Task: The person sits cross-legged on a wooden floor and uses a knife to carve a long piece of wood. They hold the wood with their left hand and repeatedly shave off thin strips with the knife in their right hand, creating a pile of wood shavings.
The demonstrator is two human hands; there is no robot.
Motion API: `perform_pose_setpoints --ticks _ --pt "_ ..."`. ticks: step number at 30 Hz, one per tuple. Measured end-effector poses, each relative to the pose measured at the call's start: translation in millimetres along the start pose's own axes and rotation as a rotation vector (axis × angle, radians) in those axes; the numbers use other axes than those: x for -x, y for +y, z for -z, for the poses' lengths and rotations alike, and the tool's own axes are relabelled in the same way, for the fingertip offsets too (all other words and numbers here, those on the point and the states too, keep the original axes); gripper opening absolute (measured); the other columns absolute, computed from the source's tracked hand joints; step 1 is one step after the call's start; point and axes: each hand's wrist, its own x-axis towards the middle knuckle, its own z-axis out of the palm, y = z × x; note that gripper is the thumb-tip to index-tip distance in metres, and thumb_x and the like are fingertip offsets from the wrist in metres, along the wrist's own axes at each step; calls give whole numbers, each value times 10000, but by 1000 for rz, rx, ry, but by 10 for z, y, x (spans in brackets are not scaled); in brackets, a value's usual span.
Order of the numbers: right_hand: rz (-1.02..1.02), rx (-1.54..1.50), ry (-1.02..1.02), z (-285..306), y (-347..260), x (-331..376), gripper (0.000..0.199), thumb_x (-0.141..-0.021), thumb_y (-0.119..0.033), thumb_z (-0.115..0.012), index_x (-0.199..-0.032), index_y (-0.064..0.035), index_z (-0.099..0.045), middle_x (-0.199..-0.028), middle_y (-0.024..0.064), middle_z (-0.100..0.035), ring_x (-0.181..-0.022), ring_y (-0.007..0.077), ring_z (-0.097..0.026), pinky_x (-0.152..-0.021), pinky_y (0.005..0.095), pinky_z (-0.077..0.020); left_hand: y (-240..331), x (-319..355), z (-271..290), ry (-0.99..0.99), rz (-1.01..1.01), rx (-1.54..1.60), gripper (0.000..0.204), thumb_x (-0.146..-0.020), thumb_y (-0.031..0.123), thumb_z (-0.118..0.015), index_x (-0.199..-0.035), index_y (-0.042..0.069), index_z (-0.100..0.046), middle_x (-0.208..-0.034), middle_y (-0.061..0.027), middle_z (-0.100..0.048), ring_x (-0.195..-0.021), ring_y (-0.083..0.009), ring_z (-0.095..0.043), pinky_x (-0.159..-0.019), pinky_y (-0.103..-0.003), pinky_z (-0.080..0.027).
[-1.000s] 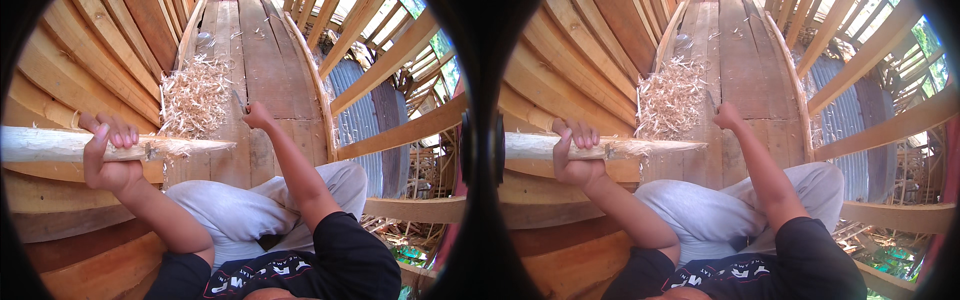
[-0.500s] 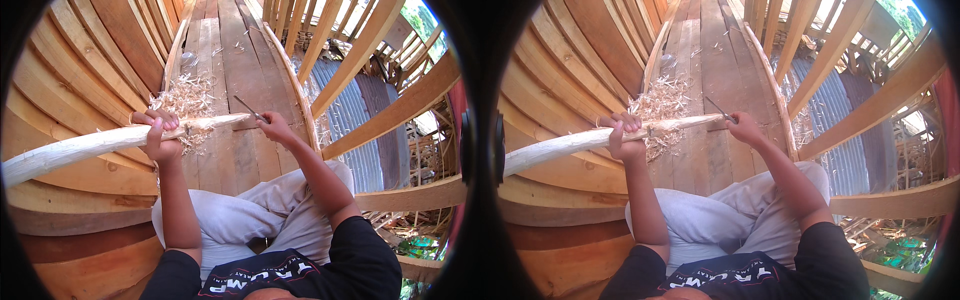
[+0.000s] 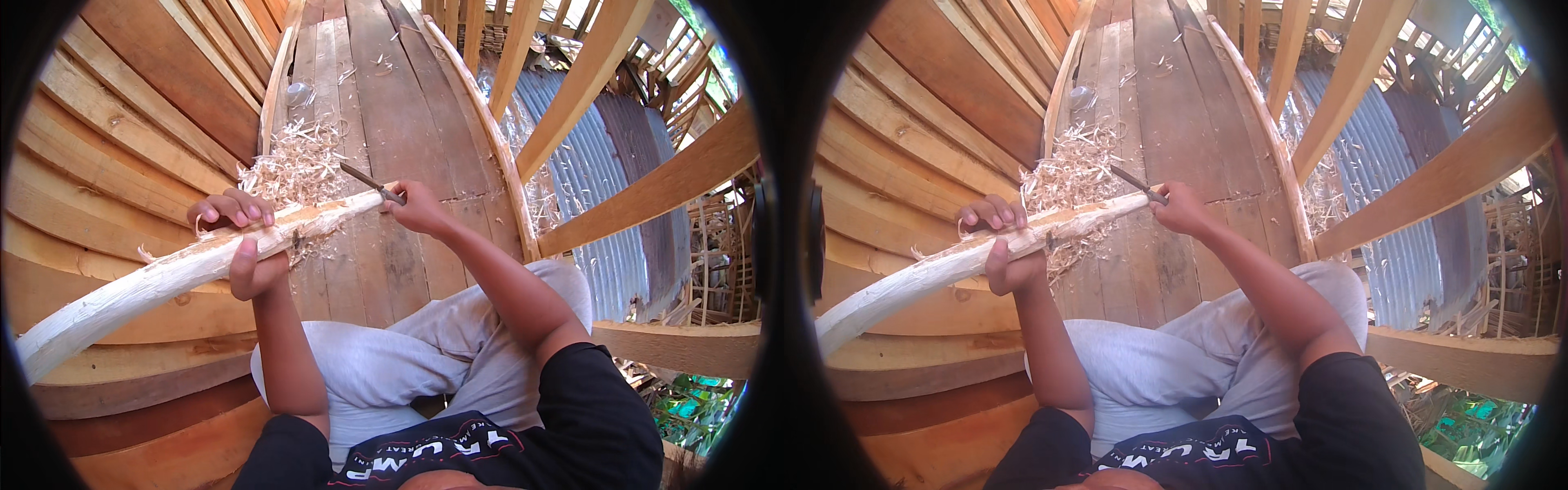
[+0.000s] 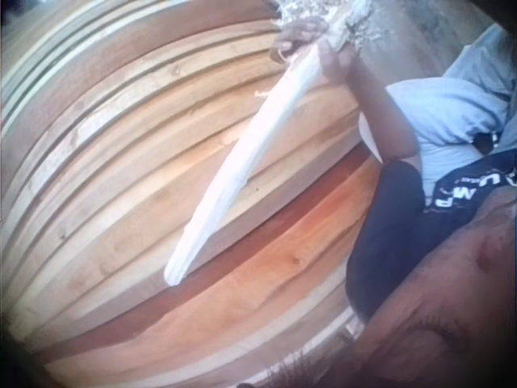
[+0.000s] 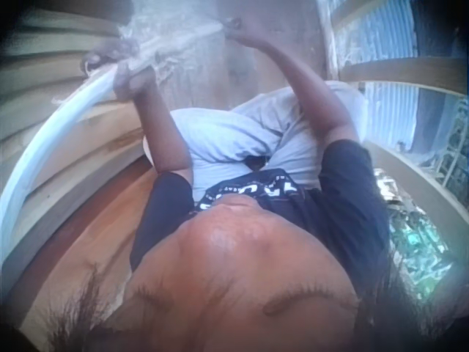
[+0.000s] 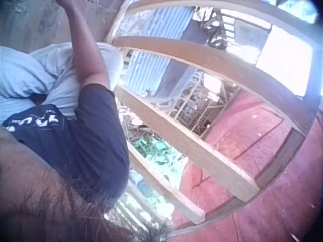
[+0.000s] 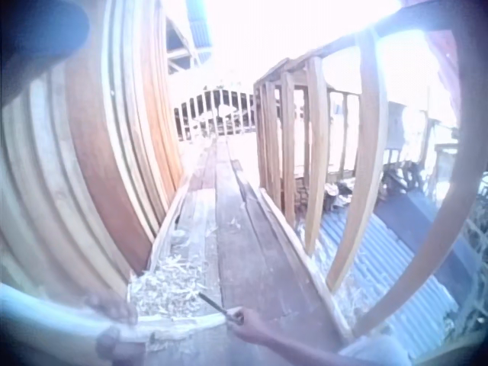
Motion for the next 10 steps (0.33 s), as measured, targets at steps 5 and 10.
perform_pose_setpoints --ticks 5,10 --pt "-61 -15 4 55 44 -135 256 -811 -163 -633 -1002 6 -615 -846 184 -657 -770 285 -644 -712 390 -489 -80 9 82 129 72 -82 244 -676 86 -541 -885 125 -422 -775 -52 -423 -780 -186 -453 -743 -348 -397" --pt "57 89 5 172 0 -40 433 -803 -175 -642 -1190 -31 -509 -897 203 -658 -826 317 -648 -727 400 -493 -23 -37 423 -82 228 106 266 -657 77 -528 -877 147 -395 -774 -66 -405 -823 -178 -437 -850 -408 -364"
